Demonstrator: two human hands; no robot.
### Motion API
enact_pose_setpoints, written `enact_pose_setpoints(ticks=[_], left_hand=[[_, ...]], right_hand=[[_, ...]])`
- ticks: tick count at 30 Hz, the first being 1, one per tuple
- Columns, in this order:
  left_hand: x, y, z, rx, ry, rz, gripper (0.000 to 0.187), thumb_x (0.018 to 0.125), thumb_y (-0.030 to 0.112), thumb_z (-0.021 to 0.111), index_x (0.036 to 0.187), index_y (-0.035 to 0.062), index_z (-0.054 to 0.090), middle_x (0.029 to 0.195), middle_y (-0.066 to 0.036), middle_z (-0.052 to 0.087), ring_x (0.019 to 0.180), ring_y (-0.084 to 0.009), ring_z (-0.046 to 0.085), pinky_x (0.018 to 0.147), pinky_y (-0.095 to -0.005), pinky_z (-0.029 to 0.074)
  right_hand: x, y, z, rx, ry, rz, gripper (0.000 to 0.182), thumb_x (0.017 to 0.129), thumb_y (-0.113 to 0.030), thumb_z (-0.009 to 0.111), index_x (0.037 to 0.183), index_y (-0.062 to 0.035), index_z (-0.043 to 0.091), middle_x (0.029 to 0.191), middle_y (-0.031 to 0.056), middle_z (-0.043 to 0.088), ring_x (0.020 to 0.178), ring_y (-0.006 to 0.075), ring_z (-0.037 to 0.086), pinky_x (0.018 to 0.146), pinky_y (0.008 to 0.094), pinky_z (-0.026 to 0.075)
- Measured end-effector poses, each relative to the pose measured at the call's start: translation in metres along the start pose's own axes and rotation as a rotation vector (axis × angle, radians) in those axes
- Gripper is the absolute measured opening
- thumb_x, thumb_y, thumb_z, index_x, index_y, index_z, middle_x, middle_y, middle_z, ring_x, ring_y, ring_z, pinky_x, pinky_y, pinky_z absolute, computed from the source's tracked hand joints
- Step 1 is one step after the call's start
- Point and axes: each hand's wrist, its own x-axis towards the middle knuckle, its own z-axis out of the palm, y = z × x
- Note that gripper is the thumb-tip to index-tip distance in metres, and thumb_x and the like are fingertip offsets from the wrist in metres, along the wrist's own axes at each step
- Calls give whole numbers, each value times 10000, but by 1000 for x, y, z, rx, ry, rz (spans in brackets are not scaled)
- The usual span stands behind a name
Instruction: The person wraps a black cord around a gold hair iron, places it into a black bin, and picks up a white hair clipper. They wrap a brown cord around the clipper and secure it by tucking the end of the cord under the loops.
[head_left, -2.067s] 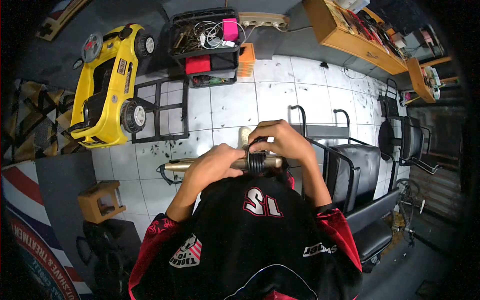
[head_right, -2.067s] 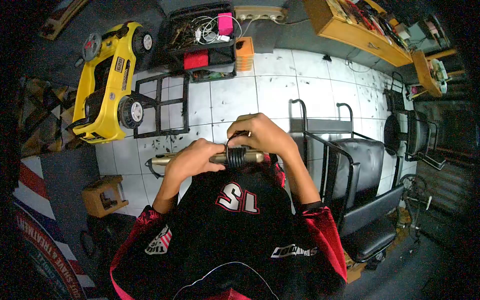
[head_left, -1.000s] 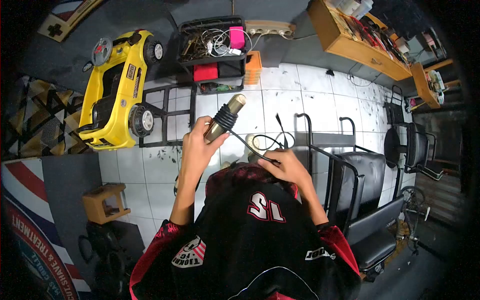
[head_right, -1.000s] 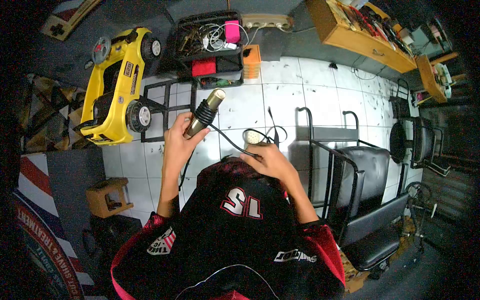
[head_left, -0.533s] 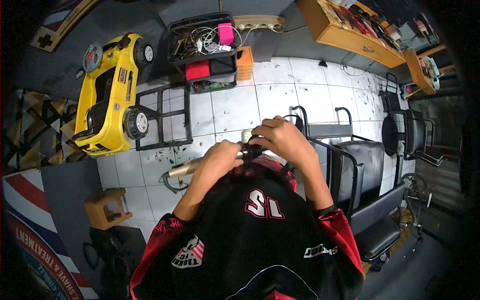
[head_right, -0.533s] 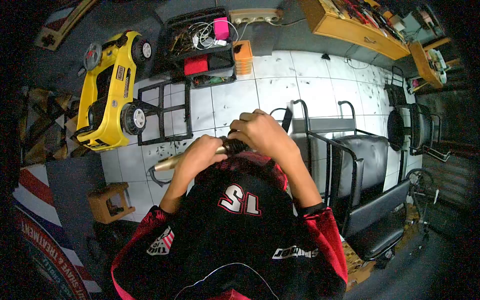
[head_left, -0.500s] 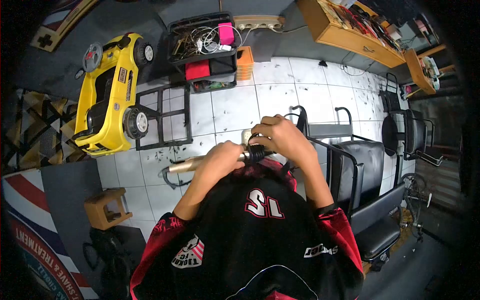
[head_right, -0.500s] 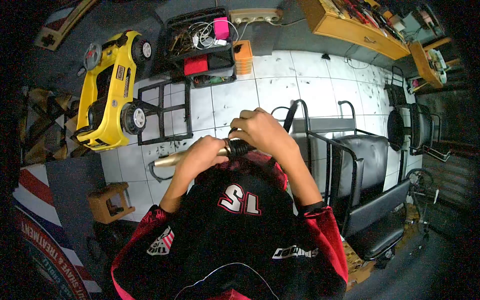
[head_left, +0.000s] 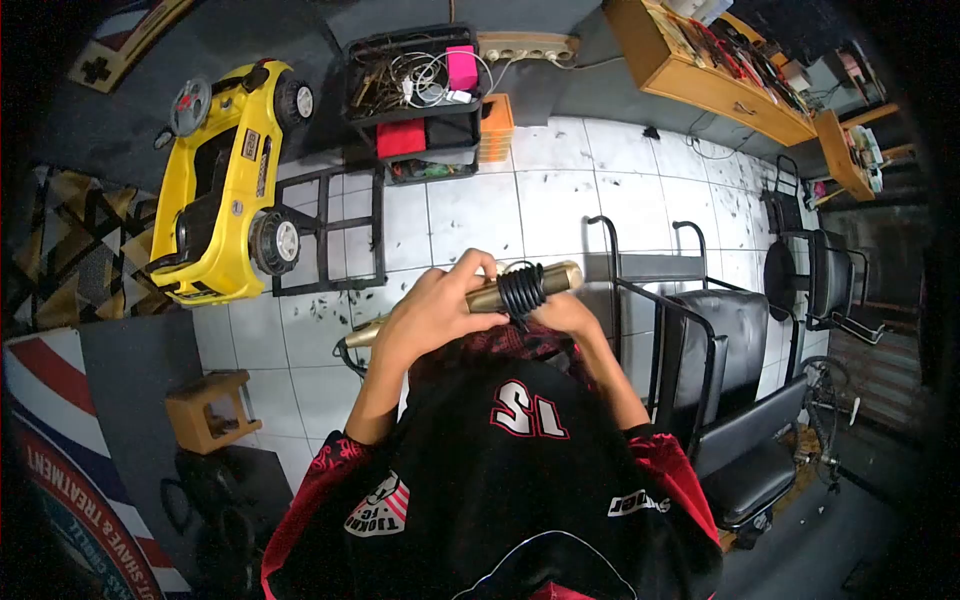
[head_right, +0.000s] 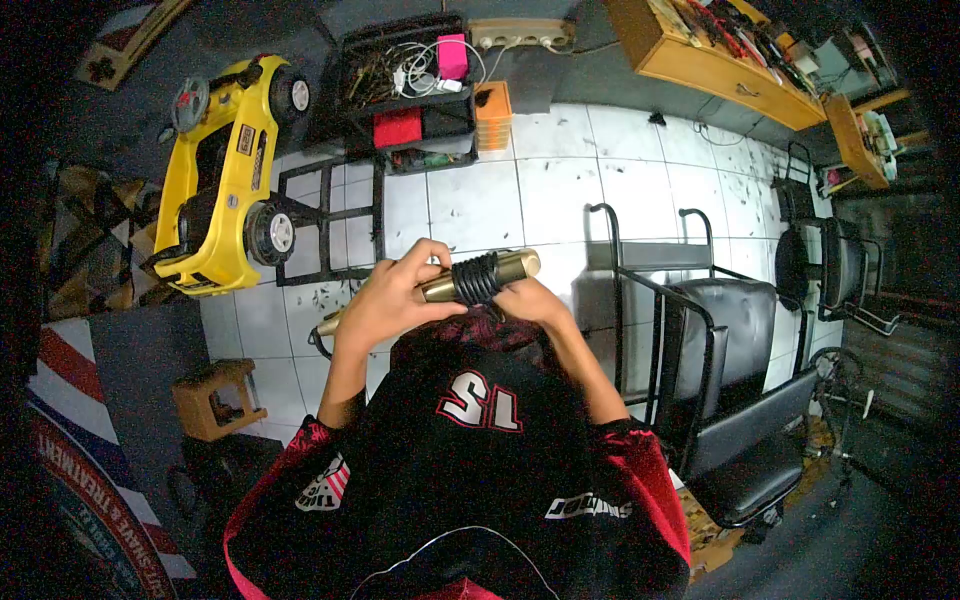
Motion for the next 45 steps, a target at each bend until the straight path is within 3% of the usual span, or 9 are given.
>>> enact_pose_setpoints(ticks=[9, 12, 17, 22, 31, 38, 41, 43, 45], left_hand=[[3, -5, -12, -61, 413, -68, 431, 735, 114, 824, 1024, 39, 514, 828, -114, 717, 701, -48, 603, 574, -230, 470], [11, -23, -6, 105, 534, -98, 414, 755, 102, 800, 1045, 19, 517, 818, -136, 707, 634, -122, 644, 561, -258, 480], [14, -55, 6, 136, 542, -160, 360, 746, 109, 783, 1004, 3, 555, 853, -205, 681, 796, -379, 673, 644, -425, 512], [20, -48, 37, 299, 118, -325, 383, 743, 141, 781, 1050, -3, 603, 843, -240, 674, 800, -391, 669, 712, -430, 532], [9, -12, 28, 196, -266, 73, 411, 713, 226, 810, 1004, 31, 594, 745, -230, 636, 751, -425, 642, 655, -452, 504], [2, 0, 14, -67, 35, 14, 496, 738, 204, 829, 1001, 50, 438, 848, -190, 704, 788, -295, 715, 636, -332, 517], [3, 1, 14, -43, 160, 44, 496, 726, 185, 839, 981, 61, 433, 827, -165, 711, 700, -217, 693, 613, -299, 502], [2, 8, 7, -13, 194, -27, 494, 720, 178, 843, 977, 61, 438, 797, -149, 710, 651, -167, 665, 602, -285, 496], [5, 7, 7, -42, 296, -42, 489, 716, 161, 844, 977, 58, 443, 757, -132, 702, 631, -120, 631, 574, -268, 482]], right_hand=[[2, 14, 15, -82, -103, 9, 301, 906, -305, 660, 844, -12, 628, 685, 120, 612, 659, 244, 594, 648, 344, 471], [-4, -41, 4, -316, -150, 99, 298, 876, -276, 664, 778, -8, 578, 635, 165, 560, 618, 364, 549, 602, 398, 460], [-15, -102, -18, -413, -91, -158, 188, 810, -144, 683, 907, 7, 627, 724, 151, 551, 714, 327, 565, 641, 403, 461], [-1, -118, -29, -563, 118, -353, 158, 802, -36, 687, 947, 8, 645, 809, 129, 547, 724, 300, 573, 655, 394, 473], [42, -89, -64, -505, -49, -228, 189, 812, -222, 720, 899, -55, 718, 783, 134, 639, 737, 315, 618, 673, 384, 488], [40, -14, -36, -27, -37, -322, 166, 860, -123, 656, 989, -27, 697, 821, 129, 687, 777, 240, 661, 710, 337, 512], [27, 33, -13, -229, -181, -36, 321, 801, -119, 667, 1115, -65, 632, 997, 143, 682, 916, 293, 660, 813, 397, 503], [23, 34, 0, -606, -90, -274, 301, 818, -178, 686, 1084, -48, 630, 1039, 189, 655, 968, 360, 630, 839, 436, 494], [20, 19, 2, -383, -257, 8, 212, 841, -165, 667, 987, -12, 655, 1054, 190, 650, 976, 385, 611, 850, 438, 488]])
